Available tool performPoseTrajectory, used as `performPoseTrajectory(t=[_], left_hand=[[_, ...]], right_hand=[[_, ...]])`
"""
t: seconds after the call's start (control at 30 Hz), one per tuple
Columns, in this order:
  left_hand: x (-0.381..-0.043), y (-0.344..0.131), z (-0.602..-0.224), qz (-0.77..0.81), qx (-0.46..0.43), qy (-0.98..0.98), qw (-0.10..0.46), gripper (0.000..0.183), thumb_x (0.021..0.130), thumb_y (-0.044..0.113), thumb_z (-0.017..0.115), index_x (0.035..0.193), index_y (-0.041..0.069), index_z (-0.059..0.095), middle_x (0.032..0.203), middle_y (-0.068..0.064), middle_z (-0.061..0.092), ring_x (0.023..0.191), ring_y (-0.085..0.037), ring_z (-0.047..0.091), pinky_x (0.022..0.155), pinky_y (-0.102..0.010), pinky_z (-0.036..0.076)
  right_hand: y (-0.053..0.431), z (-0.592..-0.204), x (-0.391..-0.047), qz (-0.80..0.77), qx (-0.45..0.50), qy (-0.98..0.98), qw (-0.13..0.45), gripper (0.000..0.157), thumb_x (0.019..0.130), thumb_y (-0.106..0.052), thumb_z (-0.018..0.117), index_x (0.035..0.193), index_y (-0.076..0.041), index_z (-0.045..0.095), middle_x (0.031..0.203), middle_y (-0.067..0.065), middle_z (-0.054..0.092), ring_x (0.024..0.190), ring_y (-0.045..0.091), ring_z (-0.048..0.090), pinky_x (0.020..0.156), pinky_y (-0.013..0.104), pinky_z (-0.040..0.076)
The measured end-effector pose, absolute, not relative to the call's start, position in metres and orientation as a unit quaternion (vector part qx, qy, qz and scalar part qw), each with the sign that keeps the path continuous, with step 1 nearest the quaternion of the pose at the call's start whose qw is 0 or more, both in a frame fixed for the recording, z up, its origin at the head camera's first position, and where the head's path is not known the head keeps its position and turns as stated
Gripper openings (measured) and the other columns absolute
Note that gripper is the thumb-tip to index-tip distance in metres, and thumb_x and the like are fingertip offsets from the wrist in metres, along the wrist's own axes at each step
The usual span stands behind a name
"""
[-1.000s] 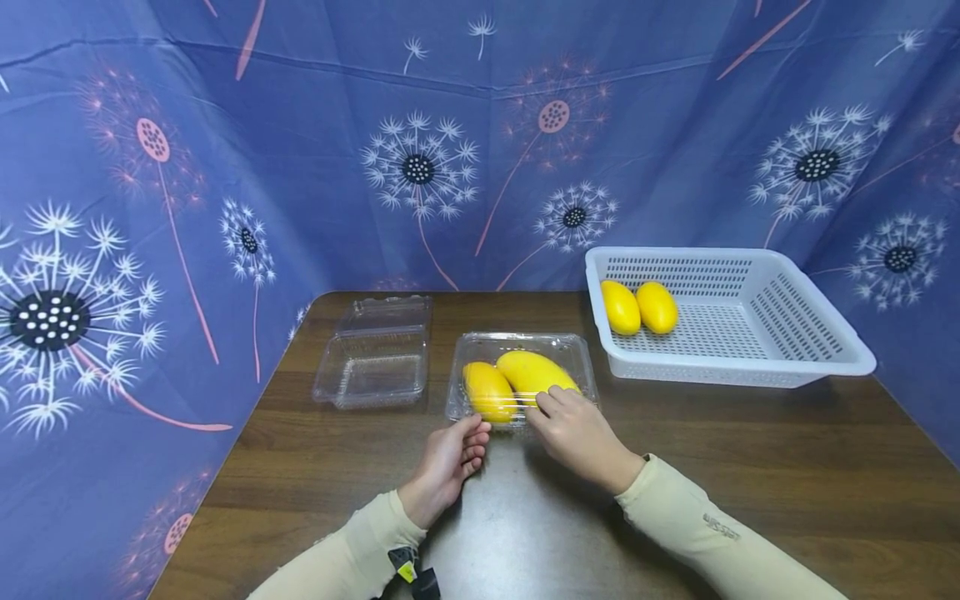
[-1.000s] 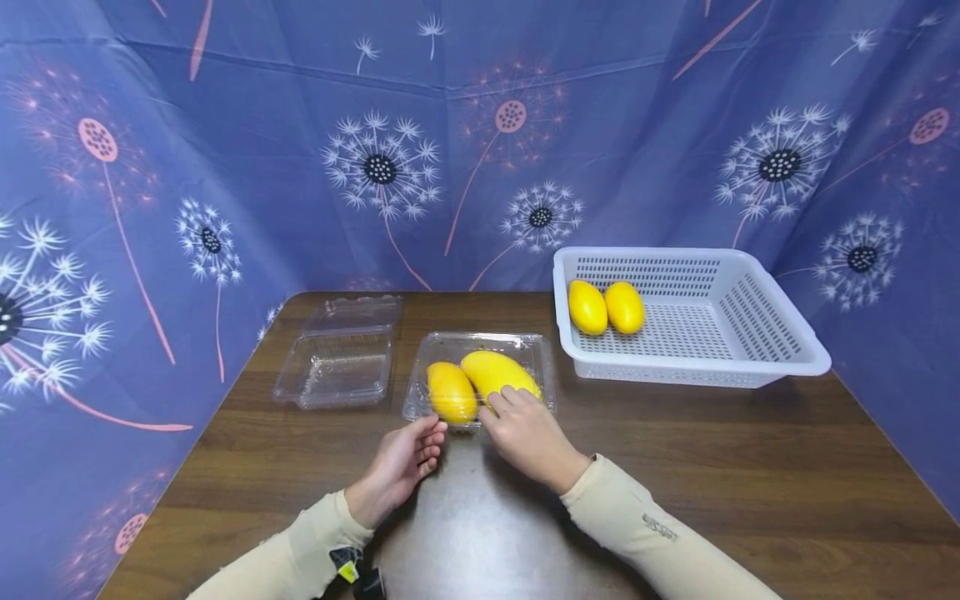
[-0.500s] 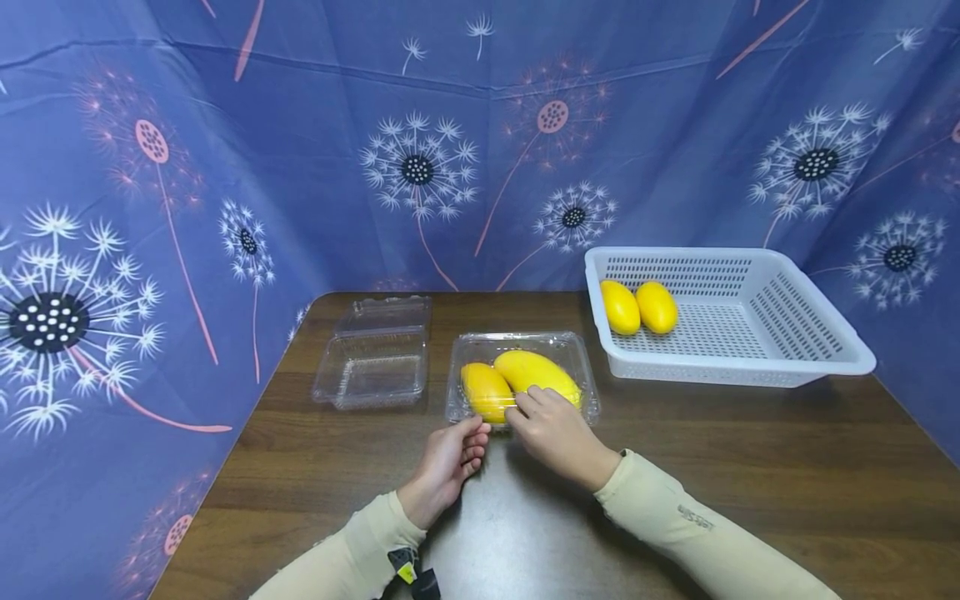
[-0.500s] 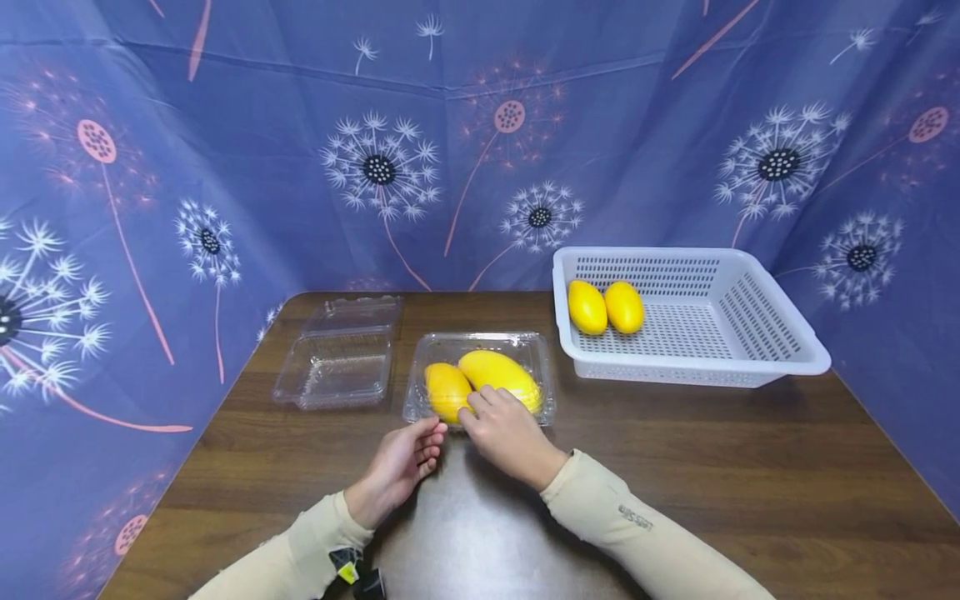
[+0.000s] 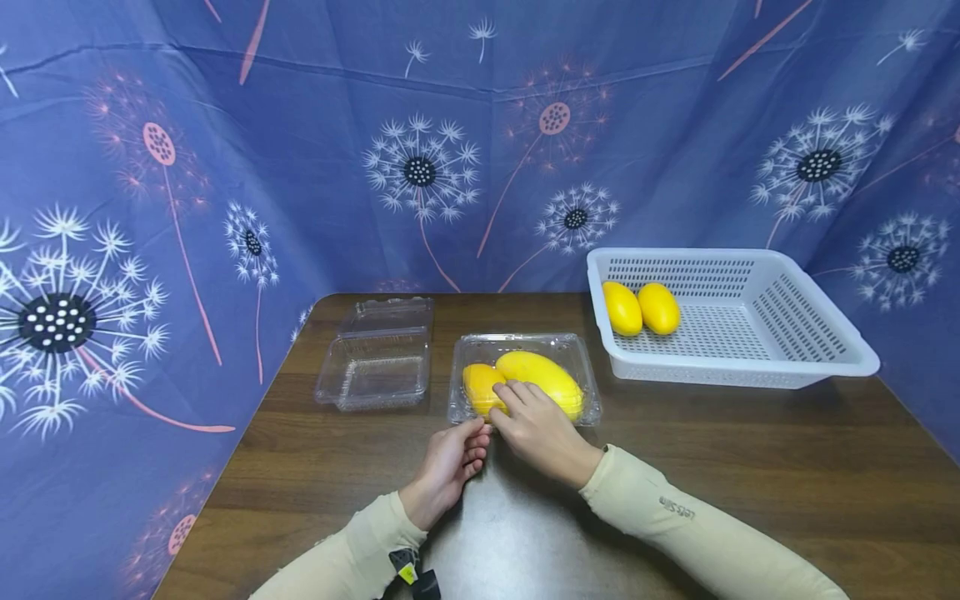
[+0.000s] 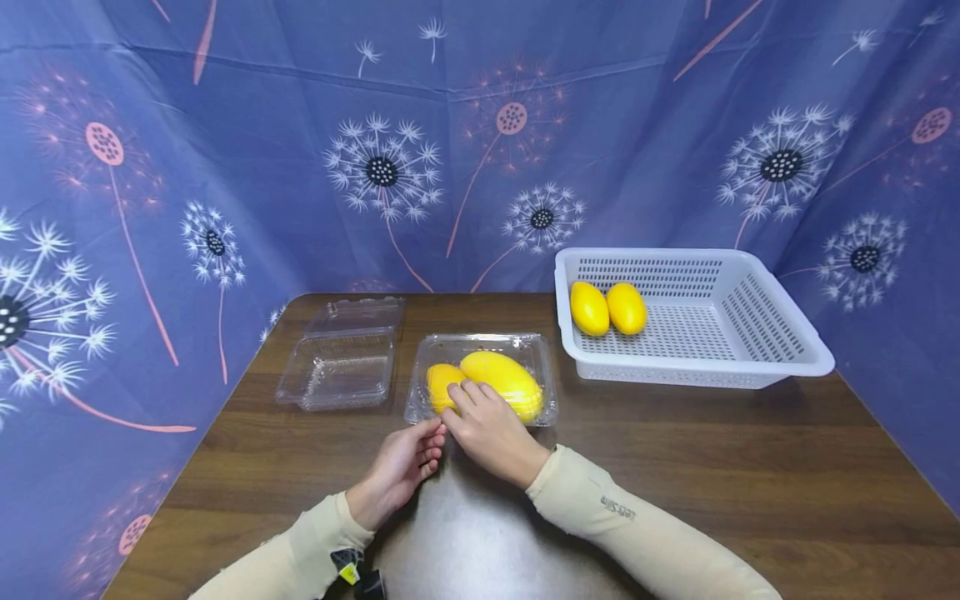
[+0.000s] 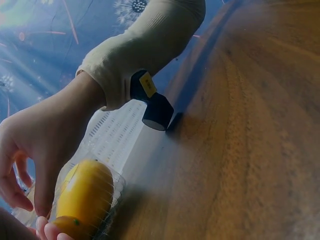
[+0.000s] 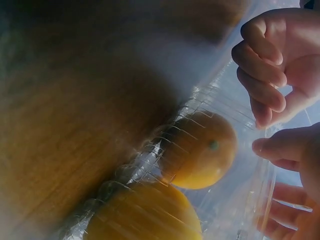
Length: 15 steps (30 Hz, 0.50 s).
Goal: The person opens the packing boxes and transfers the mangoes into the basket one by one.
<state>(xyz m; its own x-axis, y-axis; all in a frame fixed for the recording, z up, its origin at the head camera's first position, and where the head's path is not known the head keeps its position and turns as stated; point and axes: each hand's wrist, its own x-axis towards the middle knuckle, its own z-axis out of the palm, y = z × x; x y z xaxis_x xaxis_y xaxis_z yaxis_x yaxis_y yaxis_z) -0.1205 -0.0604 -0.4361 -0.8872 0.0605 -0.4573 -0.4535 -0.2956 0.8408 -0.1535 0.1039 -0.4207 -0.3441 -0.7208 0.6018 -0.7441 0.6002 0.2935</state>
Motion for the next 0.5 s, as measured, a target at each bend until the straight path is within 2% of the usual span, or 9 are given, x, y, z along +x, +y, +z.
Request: performPoseTrajectory(t=[0.07, 0.13, 0.2, 0.33, 0.4, 0.5], left_hand=[[-0.121, -0.060, -0.436, 0.787, -0.172, 0.570, 0.162, 0.018, 0.093, 0.024, 0.059, 0.083, 0.013, 0.070, 0.063, 0.012, 0.059, 0.054, 0.000, 0.049, 0.052, -0.014, 0.041], [-0.121, -0.060, -0.436, 0.788, -0.171, 0.570, 0.161, 0.018, 0.093, 0.024, 0.060, 0.083, 0.013, 0.069, 0.063, 0.011, 0.059, 0.054, 0.000, 0.049, 0.052, -0.014, 0.041], [-0.121, -0.060, -0.436, 0.788, -0.170, 0.570, 0.159, 0.017, 0.093, 0.023, 0.060, 0.084, 0.012, 0.069, 0.063, 0.011, 0.058, 0.054, -0.001, 0.049, 0.052, -0.014, 0.041], [-0.121, -0.059, -0.437, 0.787, -0.169, 0.573, 0.154, 0.016, 0.093, 0.023, 0.060, 0.083, 0.013, 0.069, 0.064, 0.010, 0.058, 0.054, -0.001, 0.049, 0.052, -0.014, 0.041], [-0.121, -0.058, -0.437, 0.786, -0.169, 0.576, 0.150, 0.016, 0.092, 0.021, 0.060, 0.079, 0.014, 0.068, 0.063, 0.010, 0.058, 0.053, -0.001, 0.049, 0.051, -0.014, 0.041], [-0.120, -0.057, -0.438, 0.783, -0.172, 0.580, 0.144, 0.017, 0.090, 0.019, 0.059, 0.076, 0.016, 0.068, 0.064, 0.009, 0.058, 0.053, -0.001, 0.048, 0.051, -0.014, 0.041]], right_hand=[[0.103, -0.420, -0.154, 0.012, 0.448, -0.822, 0.351, 0.005, 0.089, -0.006, 0.065, 0.093, -0.007, 0.067, 0.109, 0.012, 0.066, 0.099, 0.027, 0.063, 0.089, 0.035, 0.056], [0.102, -0.419, -0.154, 0.007, 0.450, -0.823, 0.347, 0.015, 0.081, -0.007, 0.075, 0.095, -0.008, 0.068, 0.108, 0.011, 0.067, 0.099, 0.026, 0.063, 0.089, 0.035, 0.056], [0.101, -0.417, -0.154, 0.002, 0.453, -0.821, 0.348, 0.019, 0.078, -0.006, 0.077, 0.095, -0.008, 0.068, 0.107, 0.011, 0.067, 0.098, 0.027, 0.064, 0.088, 0.035, 0.057], [0.101, -0.416, -0.158, -0.006, 0.466, -0.805, 0.367, 0.011, 0.085, -0.002, 0.062, 0.091, -0.009, 0.067, 0.104, 0.010, 0.066, 0.094, 0.027, 0.063, 0.081, 0.035, 0.057], [0.101, -0.416, -0.161, -0.005, 0.479, -0.794, 0.375, 0.017, 0.089, -0.002, 0.053, 0.090, -0.011, 0.067, 0.103, 0.009, 0.066, 0.091, 0.027, 0.062, 0.078, 0.035, 0.055], [0.101, -0.414, -0.165, 0.002, 0.501, -0.775, 0.386, 0.016, 0.089, -0.003, 0.055, 0.089, -0.014, 0.067, 0.099, 0.007, 0.068, 0.087, 0.025, 0.061, 0.073, 0.034, 0.053]])
